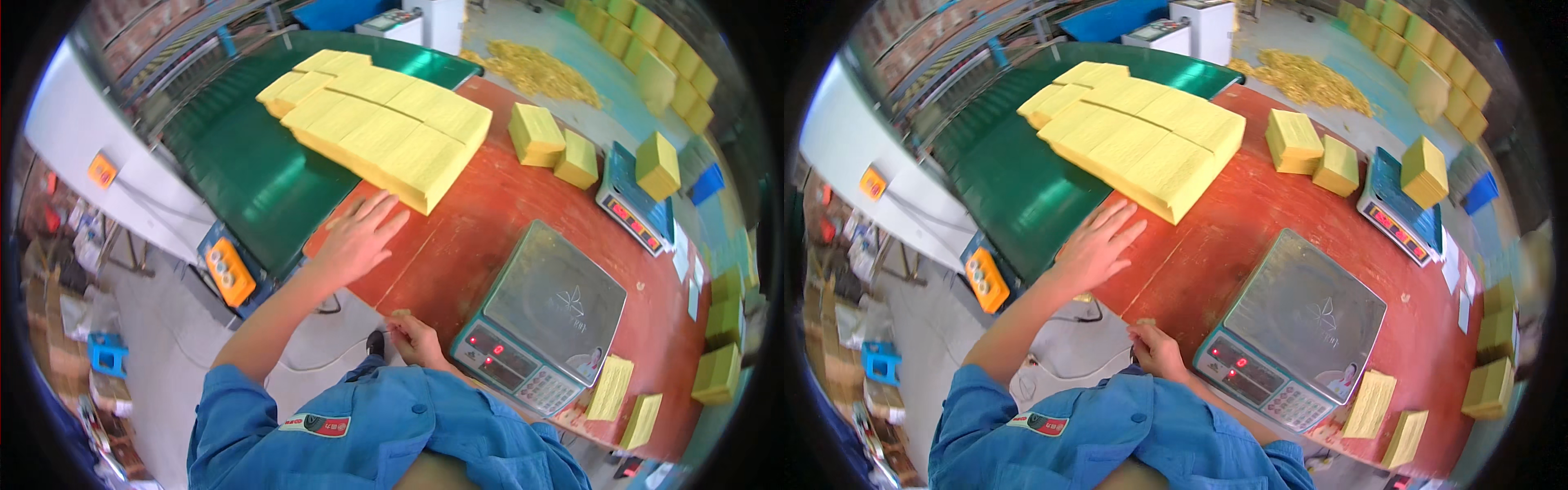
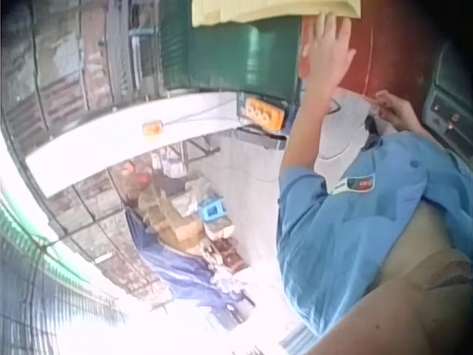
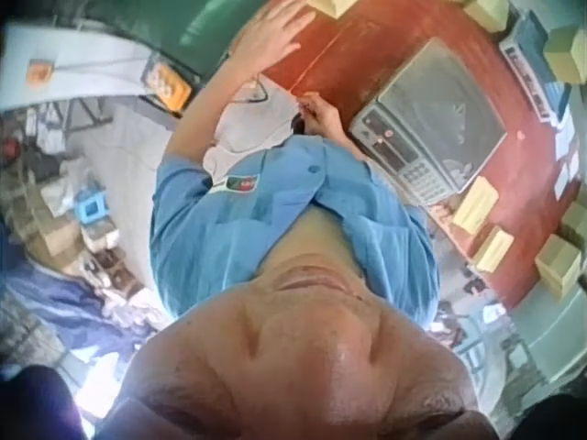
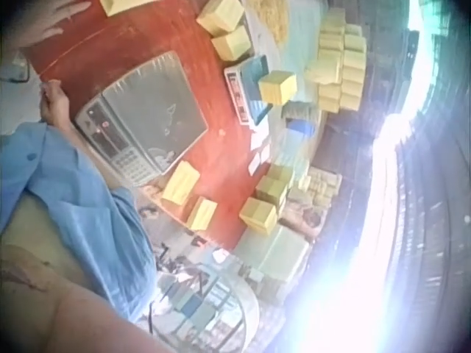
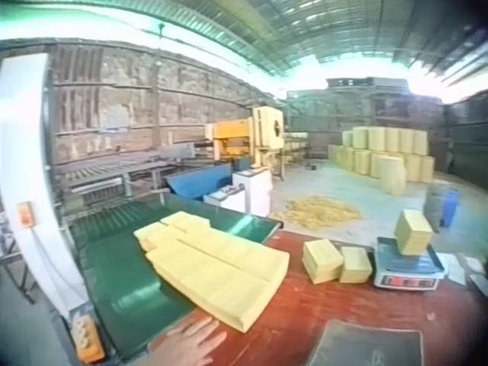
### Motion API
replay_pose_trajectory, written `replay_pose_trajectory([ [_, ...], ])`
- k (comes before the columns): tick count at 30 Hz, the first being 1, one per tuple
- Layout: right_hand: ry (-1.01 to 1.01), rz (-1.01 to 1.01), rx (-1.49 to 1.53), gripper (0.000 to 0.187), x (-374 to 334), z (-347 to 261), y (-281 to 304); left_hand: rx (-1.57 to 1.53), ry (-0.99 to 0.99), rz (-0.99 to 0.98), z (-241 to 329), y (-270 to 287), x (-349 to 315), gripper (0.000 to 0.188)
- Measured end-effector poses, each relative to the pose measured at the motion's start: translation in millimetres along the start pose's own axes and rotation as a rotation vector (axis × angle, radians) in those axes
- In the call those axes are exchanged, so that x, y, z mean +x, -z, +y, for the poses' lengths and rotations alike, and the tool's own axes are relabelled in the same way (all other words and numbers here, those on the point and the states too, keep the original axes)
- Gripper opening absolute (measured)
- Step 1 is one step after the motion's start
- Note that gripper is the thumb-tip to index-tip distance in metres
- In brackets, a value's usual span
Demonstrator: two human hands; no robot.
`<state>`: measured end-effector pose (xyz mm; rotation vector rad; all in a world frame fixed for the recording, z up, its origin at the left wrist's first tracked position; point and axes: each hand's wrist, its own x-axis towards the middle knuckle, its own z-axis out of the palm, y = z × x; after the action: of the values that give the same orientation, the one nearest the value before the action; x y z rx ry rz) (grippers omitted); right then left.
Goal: The recorder is weighing stacks of yellow paper products on a digital scale and organizing them in a paper mill or processing facility.
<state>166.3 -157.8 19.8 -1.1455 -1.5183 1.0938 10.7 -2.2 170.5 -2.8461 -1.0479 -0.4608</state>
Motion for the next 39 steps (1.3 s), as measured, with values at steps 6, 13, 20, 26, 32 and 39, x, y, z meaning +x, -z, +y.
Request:
replay_pose_trajectory([
  [6,0.018,0.272,-0.178,0.023,48,-4,-15,-0.009,-0.296,0.024,-93,-44,101,0.071],
  [13,0.003,0.442,-0.309,0.028,62,1,-24,-0.092,-0.476,-0.082,-139,-66,137,0.061],
  [20,-0.053,0.458,-0.286,0.03,68,-7,-23,-0.224,-0.491,-0.118,-151,-65,150,0.06],
  [26,-0.068,0.456,-0.307,0.027,66,-6,-22,-0.224,-0.3,-0.202,-145,-55,206,0.031],
  [32,-0.044,0.463,-0.321,0.025,67,-1,-24,-0.084,-0.363,0.085,-148,-124,213,0.017],
  [39,-0.013,0.461,-0.347,0.023,66,0,-21,-0.044,-0.401,0.07,-132,-122,206,0.015],
])
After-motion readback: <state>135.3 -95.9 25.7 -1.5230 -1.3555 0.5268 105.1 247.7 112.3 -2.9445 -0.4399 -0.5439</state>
